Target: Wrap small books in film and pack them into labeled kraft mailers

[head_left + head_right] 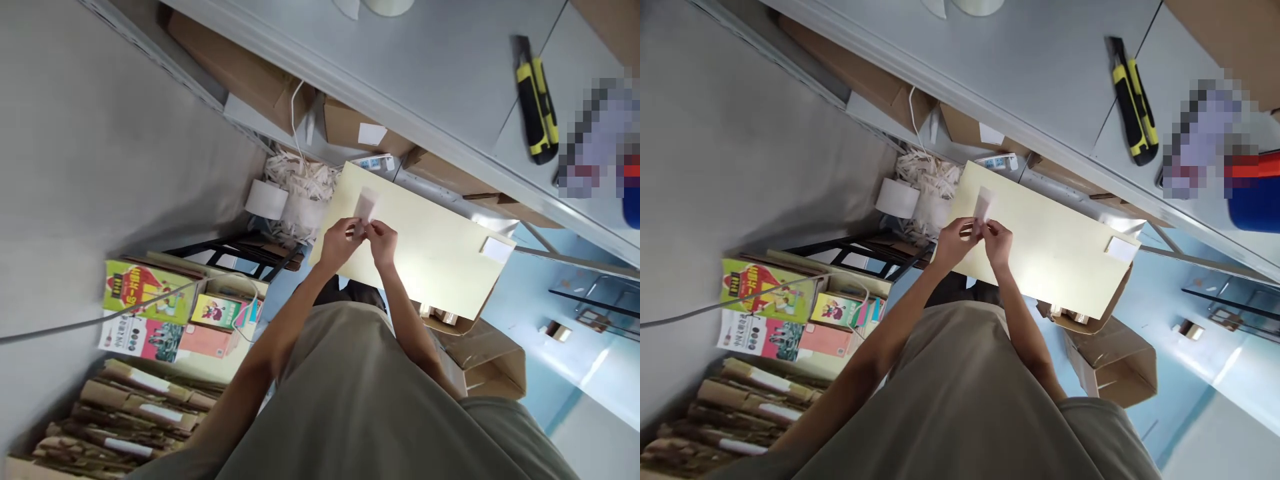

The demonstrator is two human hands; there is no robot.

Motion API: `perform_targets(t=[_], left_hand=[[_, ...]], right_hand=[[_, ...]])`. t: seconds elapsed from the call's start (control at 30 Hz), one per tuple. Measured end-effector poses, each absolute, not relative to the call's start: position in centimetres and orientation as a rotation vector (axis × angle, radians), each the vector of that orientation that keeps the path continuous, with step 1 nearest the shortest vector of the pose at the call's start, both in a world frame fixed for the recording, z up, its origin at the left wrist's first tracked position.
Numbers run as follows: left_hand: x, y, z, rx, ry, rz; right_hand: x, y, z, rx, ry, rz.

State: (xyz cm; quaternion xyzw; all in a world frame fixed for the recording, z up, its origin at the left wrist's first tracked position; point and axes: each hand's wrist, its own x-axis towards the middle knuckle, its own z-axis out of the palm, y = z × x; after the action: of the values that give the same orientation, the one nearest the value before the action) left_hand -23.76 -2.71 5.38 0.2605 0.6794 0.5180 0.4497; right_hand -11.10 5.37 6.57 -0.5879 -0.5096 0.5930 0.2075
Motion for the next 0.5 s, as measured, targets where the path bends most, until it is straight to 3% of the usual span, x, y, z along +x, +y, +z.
perform_targets(t=[0.23,0.5], left_hand=[[-27.5,1.8,-0.9,0.412,1.516,1.291],[-29.2,6.0,-4.6,0.673,1.815,1.079]], right_hand=[[-14.3,6.4,3.6,-1.717,-1.854,1.457],[-17.9,9.9,-1.9,-1.818,-2.402,1.405]])
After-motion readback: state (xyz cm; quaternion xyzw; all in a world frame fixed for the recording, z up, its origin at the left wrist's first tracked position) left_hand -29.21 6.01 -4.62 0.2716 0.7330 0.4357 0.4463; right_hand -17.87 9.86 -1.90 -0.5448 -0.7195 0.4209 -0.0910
